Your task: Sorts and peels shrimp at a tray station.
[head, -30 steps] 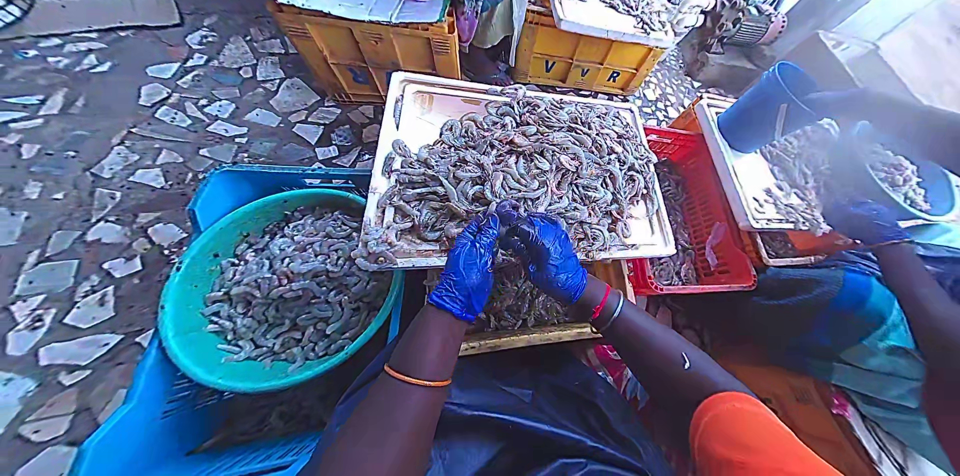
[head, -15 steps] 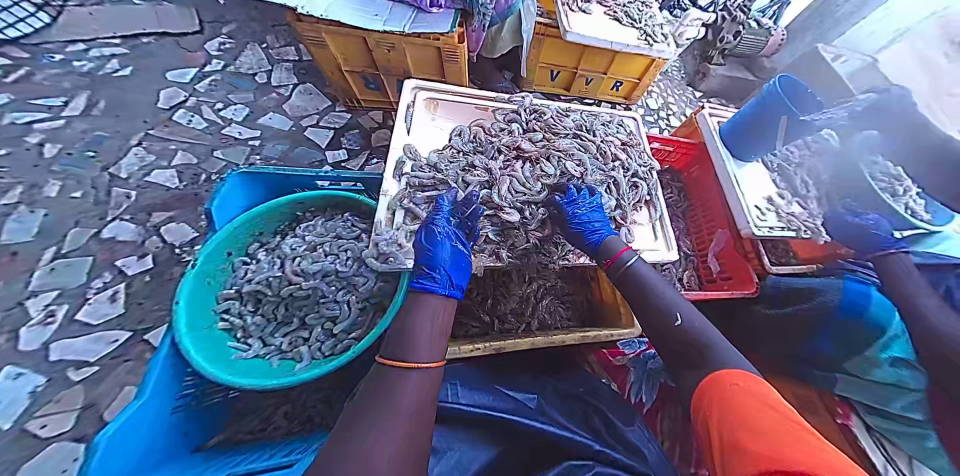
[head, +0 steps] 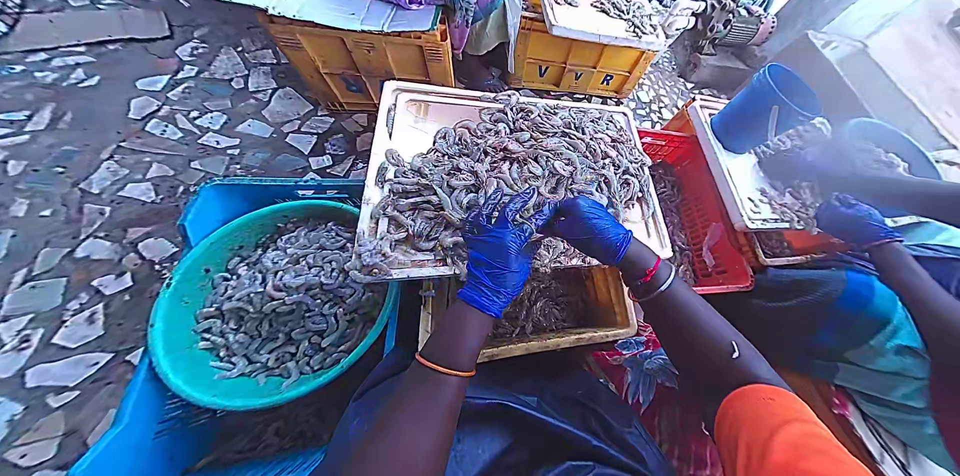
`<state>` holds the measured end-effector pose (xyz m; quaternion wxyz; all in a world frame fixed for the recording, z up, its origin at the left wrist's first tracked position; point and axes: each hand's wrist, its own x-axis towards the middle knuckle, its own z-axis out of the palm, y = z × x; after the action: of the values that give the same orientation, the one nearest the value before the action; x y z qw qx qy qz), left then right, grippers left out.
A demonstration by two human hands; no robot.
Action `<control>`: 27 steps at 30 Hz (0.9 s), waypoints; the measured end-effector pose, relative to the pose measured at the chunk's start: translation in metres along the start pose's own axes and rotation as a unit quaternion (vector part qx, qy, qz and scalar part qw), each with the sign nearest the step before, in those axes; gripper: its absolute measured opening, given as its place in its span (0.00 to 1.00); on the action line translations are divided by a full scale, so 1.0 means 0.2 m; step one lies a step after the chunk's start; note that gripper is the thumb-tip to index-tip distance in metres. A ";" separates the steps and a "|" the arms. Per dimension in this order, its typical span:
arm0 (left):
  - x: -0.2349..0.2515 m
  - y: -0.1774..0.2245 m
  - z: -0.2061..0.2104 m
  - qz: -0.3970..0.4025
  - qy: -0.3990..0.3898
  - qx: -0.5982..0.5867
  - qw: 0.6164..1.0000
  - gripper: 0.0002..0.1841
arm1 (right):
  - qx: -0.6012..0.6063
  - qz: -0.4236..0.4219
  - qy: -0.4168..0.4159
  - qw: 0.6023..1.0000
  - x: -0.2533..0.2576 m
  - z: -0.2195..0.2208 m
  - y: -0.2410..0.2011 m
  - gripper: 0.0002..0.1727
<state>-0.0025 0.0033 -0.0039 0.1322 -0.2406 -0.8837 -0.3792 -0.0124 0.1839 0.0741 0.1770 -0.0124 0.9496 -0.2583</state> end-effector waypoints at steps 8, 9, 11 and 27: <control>-0.04 0.01 0.04 -0.045 0.039 -0.006 0.998 0.14 | 0.245 0.036 -0.037 0.968 -0.16 0.12 0.03 0.18; -0.05 0.01 0.04 -0.027 0.027 0.020 0.999 0.15 | 0.192 0.041 -0.027 0.980 -0.18 0.12 0.03 0.20; -0.06 0.03 0.05 0.018 0.013 0.094 0.995 0.21 | 0.099 0.038 -0.018 0.994 -0.20 0.11 0.02 0.24; -0.04 -0.03 -0.06 -0.203 -0.105 -0.104 0.968 0.19 | 0.090 -0.120 0.087 0.985 -0.16 0.19 0.15 0.18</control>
<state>0.0014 -0.0106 -0.0021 -0.0670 -0.1072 -0.8784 -0.4609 0.0332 0.1964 0.0398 0.0614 -0.0879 0.9258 -0.3625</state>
